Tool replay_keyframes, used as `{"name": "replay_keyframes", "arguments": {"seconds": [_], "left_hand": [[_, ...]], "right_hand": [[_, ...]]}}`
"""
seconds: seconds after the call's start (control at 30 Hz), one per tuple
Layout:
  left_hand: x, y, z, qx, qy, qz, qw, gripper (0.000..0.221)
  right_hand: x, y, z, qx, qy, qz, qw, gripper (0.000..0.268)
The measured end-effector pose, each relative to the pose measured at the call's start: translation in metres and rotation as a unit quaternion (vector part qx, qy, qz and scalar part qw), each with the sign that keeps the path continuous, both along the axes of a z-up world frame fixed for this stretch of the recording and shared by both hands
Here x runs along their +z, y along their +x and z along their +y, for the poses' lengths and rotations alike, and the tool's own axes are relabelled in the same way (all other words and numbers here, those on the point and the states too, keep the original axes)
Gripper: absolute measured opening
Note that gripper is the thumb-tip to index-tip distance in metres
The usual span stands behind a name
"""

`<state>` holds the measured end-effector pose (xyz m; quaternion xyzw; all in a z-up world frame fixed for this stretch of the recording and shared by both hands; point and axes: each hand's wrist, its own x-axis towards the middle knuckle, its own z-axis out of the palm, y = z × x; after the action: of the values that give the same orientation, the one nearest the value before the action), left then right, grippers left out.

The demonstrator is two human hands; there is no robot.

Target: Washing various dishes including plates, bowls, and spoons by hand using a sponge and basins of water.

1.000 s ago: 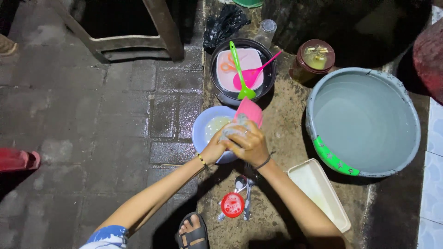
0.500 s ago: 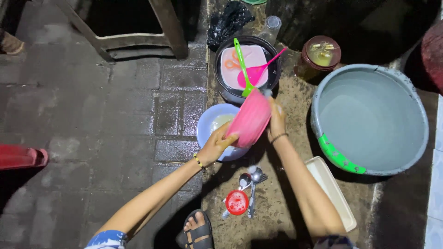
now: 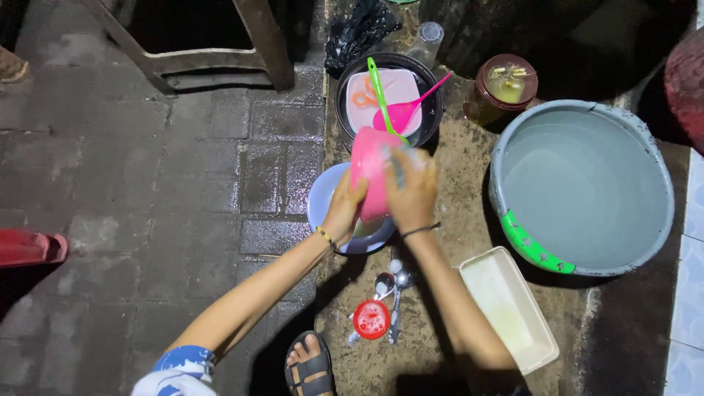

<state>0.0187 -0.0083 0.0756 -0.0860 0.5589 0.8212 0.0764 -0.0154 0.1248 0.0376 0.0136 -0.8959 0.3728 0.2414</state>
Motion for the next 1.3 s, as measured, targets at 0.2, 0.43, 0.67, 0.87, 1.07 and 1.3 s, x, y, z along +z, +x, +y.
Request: {"name": "replay_keyframes", "arguments": {"seconds": [0.2,0.43,0.67,0.87,1.07,1.3], "left_hand": [[-0.043,-0.041,-0.001,0.067,0.194,-0.028,0.978,0.05],[-0.029,0.002,0.016,-0.025,0.127,-0.034,0.991,0.058],[-0.118,0.086,0.017,-0.285,-0.268,0.31,0.866,0.031],[-0.304,0.202,0.034,-0.353,-0.314,0.541,0.696,0.029],[-0.319,0.217,0.035,-0.322,-0.356,0.682,0.552,0.016],[-0.14,0.049,-0.017,-0.312,-0.43,0.482,0.696,0.036]], "right_hand": [[-0.062,0.052,-0.005,0.049,0.125,0.238,0.962,0.029],[-0.017,0.051,0.042,-0.043,-0.187,0.03,0.981,0.031],[-0.041,0.056,0.177,0.057,-0.15,-0.238,0.958,0.026],[-0.012,0.109,0.239,0.157,-0.033,-0.59,0.792,0.063],[-0.041,0.156,0.281,0.115,0.029,-0.679,0.724,0.051],[-0.23,0.208,0.338,0.045,0.178,-0.597,0.781,0.06]]}}
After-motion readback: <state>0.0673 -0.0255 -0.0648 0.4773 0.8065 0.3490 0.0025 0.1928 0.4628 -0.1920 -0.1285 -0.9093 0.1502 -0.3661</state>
